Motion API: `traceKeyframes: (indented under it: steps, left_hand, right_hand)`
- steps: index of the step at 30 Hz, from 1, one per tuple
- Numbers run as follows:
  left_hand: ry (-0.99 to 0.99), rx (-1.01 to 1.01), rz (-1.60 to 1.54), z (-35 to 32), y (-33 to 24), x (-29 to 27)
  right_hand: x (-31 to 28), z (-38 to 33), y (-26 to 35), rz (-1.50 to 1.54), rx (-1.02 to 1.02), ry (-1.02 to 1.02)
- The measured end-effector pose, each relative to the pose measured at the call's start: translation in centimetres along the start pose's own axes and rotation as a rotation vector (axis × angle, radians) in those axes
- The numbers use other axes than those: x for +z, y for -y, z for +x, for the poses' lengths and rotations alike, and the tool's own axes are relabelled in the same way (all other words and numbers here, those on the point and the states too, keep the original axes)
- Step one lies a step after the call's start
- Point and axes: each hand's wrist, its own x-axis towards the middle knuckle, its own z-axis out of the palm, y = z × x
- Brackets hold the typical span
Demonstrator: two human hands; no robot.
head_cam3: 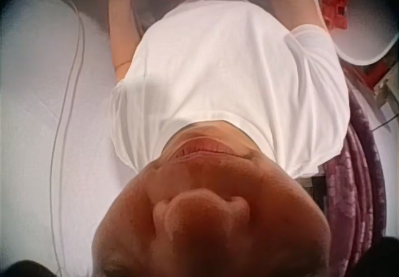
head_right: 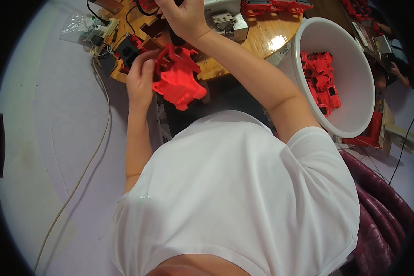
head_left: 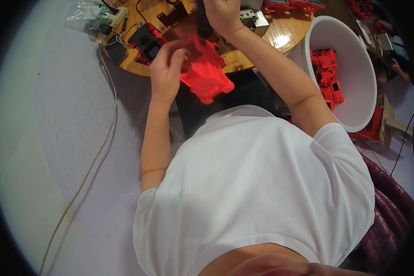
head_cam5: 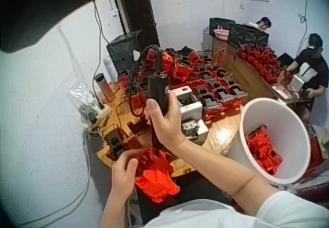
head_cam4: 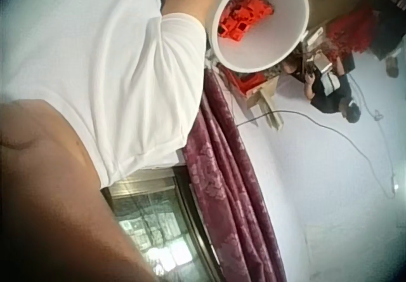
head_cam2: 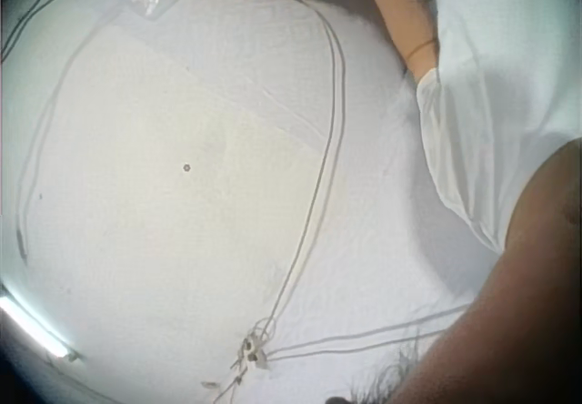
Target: The person uses a handheld power tool to fasten components onto red and black plastic casings arranged on a wooden table. The person repeatedly picks up a casing, secures it in a metal fixture, and operates the tool on it before placing the finished unit aside. A second person is visible in the background performing similar assembly work.
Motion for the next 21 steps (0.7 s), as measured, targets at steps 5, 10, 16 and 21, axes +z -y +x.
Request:
traceKeyframes:
  steps: [5,10,16,21]
  left_hand:
    - [0.043,0.157,0.199,-4.2,-0.2,0.1]
    - [0.075,0.134,-0.169,-1.6,0.7,-0.1]
    - [0.042,0.065,-0.421,1.3,2.2,-4.1]
    - [0.008,0.077,-0.071,1.6,2.7,0.1]
  right_hand:
    - [0.5,-0.7,0.4,0.023,0.027,-0.086]
    - [0.4,0.8,2.5,0.092,-0.042,-0.146]
    - [-1.4,0.9,3.3,-0.08,-0.034,-0.274]
    - [-2.6,-1.3,4.8,-0.076,0.06,-0.311]
